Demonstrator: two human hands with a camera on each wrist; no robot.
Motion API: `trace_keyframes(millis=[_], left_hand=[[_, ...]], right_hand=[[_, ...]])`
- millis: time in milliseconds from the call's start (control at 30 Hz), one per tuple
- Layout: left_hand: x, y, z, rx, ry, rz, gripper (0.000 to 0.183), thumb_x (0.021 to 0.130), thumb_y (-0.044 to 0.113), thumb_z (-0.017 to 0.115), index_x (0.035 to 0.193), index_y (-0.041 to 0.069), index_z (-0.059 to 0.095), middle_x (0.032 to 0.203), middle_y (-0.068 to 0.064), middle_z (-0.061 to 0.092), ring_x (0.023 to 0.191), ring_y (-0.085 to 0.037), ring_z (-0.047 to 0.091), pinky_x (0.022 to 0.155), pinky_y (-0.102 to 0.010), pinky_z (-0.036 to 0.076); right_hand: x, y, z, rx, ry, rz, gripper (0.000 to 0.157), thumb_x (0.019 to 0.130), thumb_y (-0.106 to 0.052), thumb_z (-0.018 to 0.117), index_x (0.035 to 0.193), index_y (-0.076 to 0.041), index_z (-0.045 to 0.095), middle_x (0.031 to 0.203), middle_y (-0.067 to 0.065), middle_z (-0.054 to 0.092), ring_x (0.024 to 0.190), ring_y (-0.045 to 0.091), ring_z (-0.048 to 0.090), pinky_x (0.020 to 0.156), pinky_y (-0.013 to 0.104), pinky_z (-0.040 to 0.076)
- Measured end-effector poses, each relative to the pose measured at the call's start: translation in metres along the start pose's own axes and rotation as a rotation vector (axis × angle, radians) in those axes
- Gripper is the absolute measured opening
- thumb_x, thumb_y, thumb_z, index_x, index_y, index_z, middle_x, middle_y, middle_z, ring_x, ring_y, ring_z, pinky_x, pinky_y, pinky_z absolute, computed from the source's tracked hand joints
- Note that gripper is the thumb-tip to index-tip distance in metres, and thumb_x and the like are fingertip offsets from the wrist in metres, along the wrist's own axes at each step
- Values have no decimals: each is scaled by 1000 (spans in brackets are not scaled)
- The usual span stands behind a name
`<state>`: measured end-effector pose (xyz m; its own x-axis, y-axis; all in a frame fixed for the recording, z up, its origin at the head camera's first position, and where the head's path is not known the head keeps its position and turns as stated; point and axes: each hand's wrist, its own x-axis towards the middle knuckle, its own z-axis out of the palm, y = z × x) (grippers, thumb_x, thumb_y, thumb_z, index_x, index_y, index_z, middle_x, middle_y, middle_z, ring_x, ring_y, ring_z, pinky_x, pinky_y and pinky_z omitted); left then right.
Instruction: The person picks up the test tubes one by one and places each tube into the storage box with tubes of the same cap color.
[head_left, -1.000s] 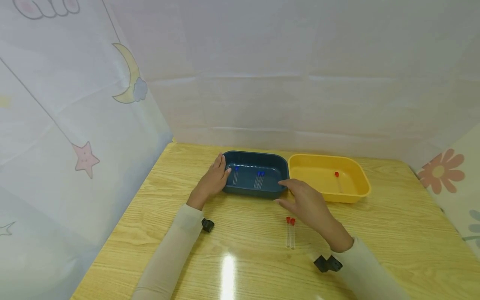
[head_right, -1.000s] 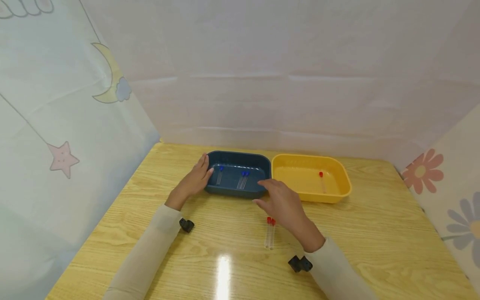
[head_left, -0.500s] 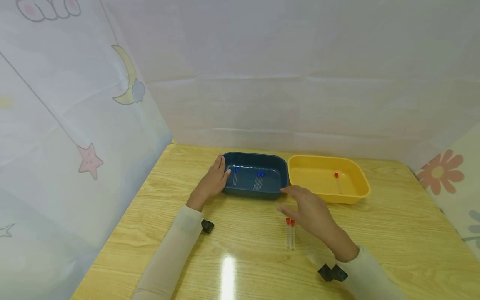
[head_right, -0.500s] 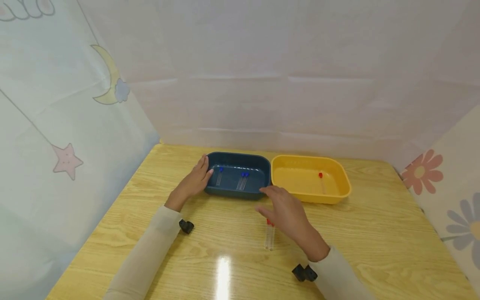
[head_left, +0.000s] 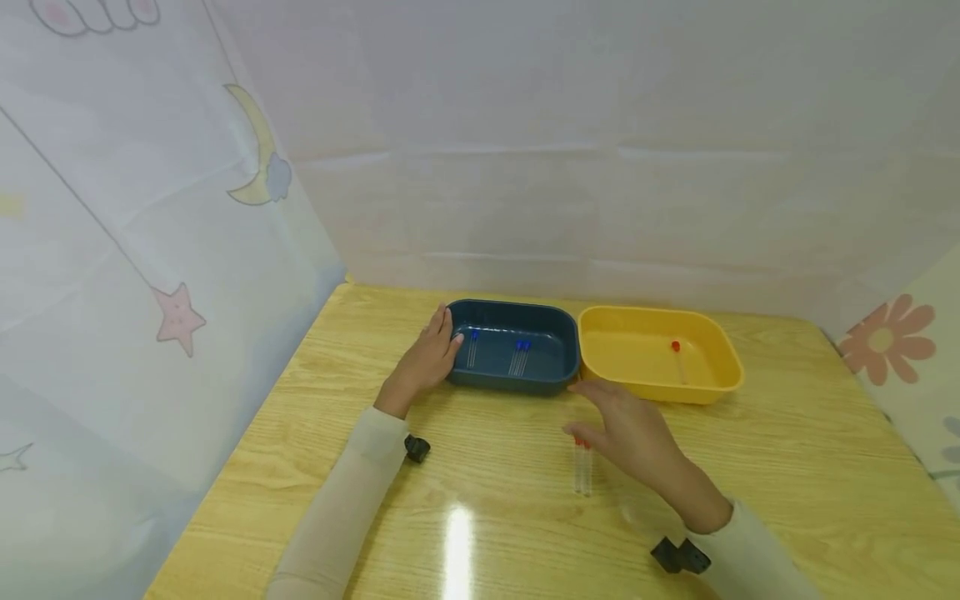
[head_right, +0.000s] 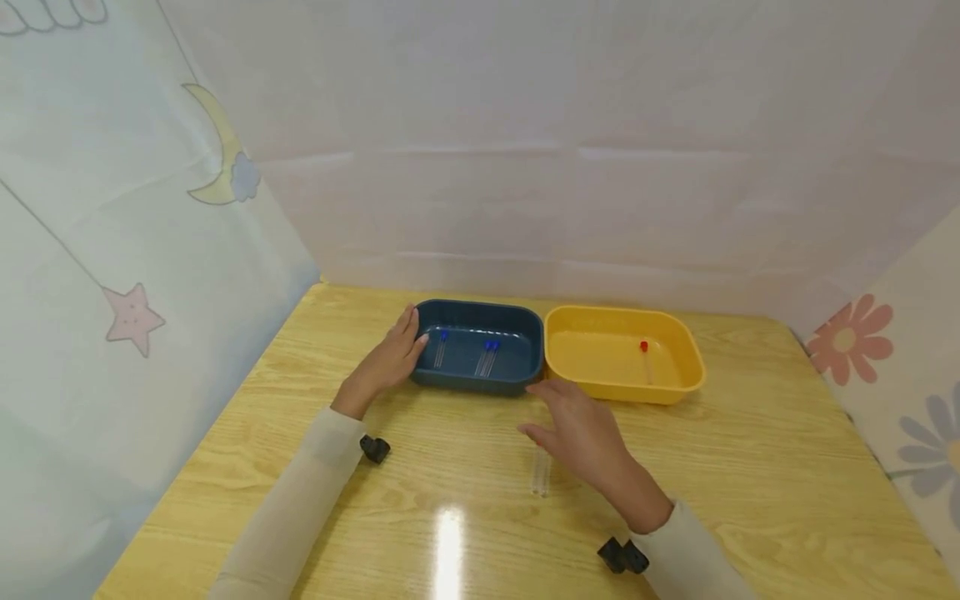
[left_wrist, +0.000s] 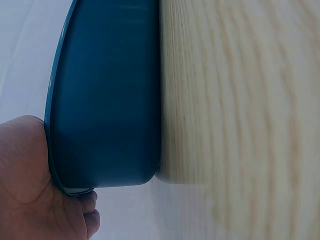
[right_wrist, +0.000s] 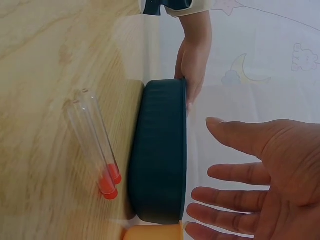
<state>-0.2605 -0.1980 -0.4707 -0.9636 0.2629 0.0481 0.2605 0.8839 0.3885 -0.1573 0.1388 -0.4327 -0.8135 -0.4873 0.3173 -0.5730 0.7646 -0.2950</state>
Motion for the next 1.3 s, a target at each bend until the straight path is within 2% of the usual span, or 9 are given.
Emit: trace_keyframes(millis=[100,233,333,600,867,1100,1300], left_hand=[[0,1,0,2,-1,1,67,113,38,23,160,-4,0,168,-15,-12,156,-33,0,125,-47,10],[0,1,2,-6,-1,4,67,113,37,25,160,-5,1,168,-16,-11,156,-33,1,125,-48,11],[-1,1,2,-13,-2,3,66,114,34,27,160,-5,2,168,-17,-11,156,-33,1,125,-48,11],[-4,2,3,-18,-15,-19,67,113,39,23,160,-2,-1,168,-13,-13,156,-29,-3,125,-46,8],[-3,1,3,-27,-18,-14,66,113,37,25,160,-2,-1,168,-14,-14,156,-29,-2,125,-47,9],[-1,2,-1,-24,-8,-15,67,113,38,23,161,-2,-1,169,-13,-14,156,-28,-4,125,-47,8],[1,1,-2,-20,-11,-8,67,113,38,22,160,-2,-2,168,-14,-14,156,-28,-4,125,-47,8]], right_hand=[[-3,0,1,-6,-18,7,52,85,-33,84,128,-8,68,128,15,68,109,36,68,59,36,57],[-8,1,2,-8,-35,14,53,86,-34,83,129,-8,67,129,15,67,112,37,67,75,47,60],[-12,1,3,-5,-47,16,54,85,-34,84,129,-8,68,129,14,67,112,37,67,79,49,60],[-18,1,4,-19,-63,31,55,84,-36,84,128,-8,68,129,14,67,111,37,67,70,45,60],[-21,4,7,-20,-68,33,56,84,-38,84,128,-7,68,131,15,66,114,36,66,74,46,60],[-20,6,6,-44,-83,30,56,84,-38,84,128,-7,68,131,15,66,113,35,66,65,39,60],[-18,6,6,-54,-100,28,57,84,-39,84,128,-6,68,131,15,65,113,34,66,69,42,60]])
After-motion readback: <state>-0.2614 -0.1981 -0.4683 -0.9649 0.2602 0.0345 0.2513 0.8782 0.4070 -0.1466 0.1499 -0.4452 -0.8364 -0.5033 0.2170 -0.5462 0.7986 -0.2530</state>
